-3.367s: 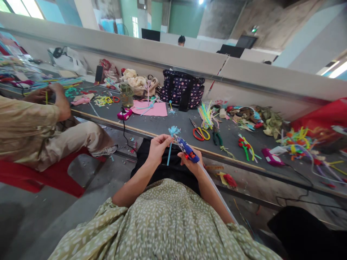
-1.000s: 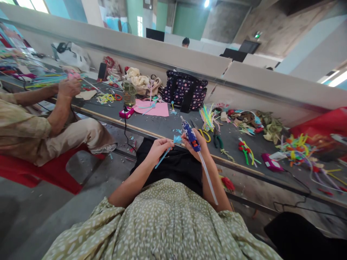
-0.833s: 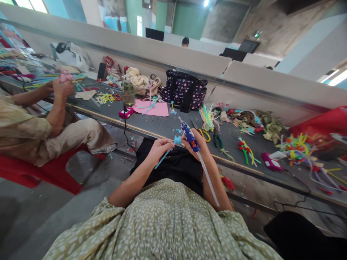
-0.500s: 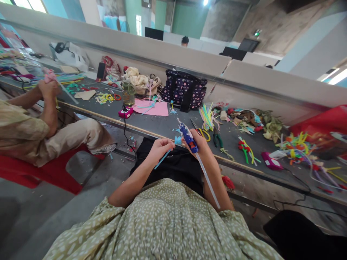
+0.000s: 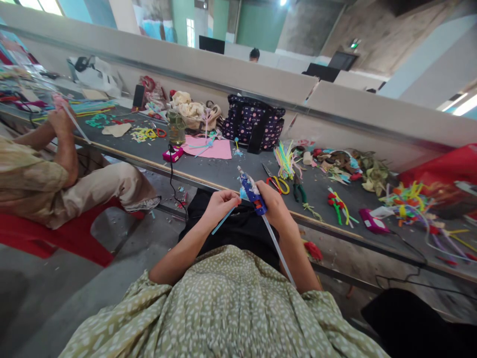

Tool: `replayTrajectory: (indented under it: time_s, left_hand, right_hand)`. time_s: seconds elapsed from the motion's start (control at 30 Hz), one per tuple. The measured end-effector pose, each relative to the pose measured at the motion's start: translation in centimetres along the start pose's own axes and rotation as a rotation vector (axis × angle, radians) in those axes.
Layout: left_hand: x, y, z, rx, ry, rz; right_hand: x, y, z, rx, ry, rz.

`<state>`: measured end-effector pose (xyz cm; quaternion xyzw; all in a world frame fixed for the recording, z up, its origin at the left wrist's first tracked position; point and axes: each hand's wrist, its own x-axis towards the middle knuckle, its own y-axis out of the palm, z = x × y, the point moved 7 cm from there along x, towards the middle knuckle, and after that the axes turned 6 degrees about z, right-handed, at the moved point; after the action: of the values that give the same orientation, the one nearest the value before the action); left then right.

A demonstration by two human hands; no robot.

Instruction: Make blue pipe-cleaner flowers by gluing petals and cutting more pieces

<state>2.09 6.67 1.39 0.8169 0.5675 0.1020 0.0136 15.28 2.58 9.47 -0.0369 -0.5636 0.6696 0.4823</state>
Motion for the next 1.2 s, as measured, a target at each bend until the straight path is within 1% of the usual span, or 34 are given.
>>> replayTrajectory:
  time_s: [0.27,0.4,0.5,0.63,0.7,0.83,0.93,1.0,1.1,1.2]
  left_hand:
    - [0.0,0.1,-0.3,0.018,0.036,0.016]
    - [0.1,0.0,0.1,-0.009,0.025,0.025]
    - [0.2,-0.2,0.5,-0.023,0.003,0.020]
    - [0.3,-0.6,0.6,-0.056,0.006,-0.005]
    - [0.3,-0.5,0.6,-0.073,0.005,-0.009]
    - [0.3,-0.2,0.6,-0.124,0.012,0.002]
    - [0.3,-0.1,0.5,-0.174,0.016,0.009]
    - [0.3,0.0,0.4,-0.197,0.012,0.012]
    - [0.2,0.1,0.1,-0.182,0.026,0.015]
    - [0.1,0.2,-0.3,-0.125,0.063,0.008]
  right_hand:
    - [0.2,0.3,0.2,-0.032,-0.034,0.017]
    - [0.1,0.2,0.0,-0.070,-0.035,-0.029]
    - [-0.5,-0.4,-0.7,-0.069,0.022,-0.155]
    - [-2.0,-2.3,-2.0,0.052,0.205,-0.461]
    - [-2.6,-2.9,-2.3,0.131,0.240,-0.537]
    - [-3.0,-2.5,-3.1,0.298,0.281,-0.534]
    - [-3.3,-1.8,-3.9,0.431,0.293,-0.547]
    - [-3.4,-1.4,-4.0,0.480,0.289,-0.547]
    - [-3.3,-0.9,-3.6,0.470,0.279,-0.516]
    - [-3.0,-0.7,-2.9,0.387,0.275,-0.479]
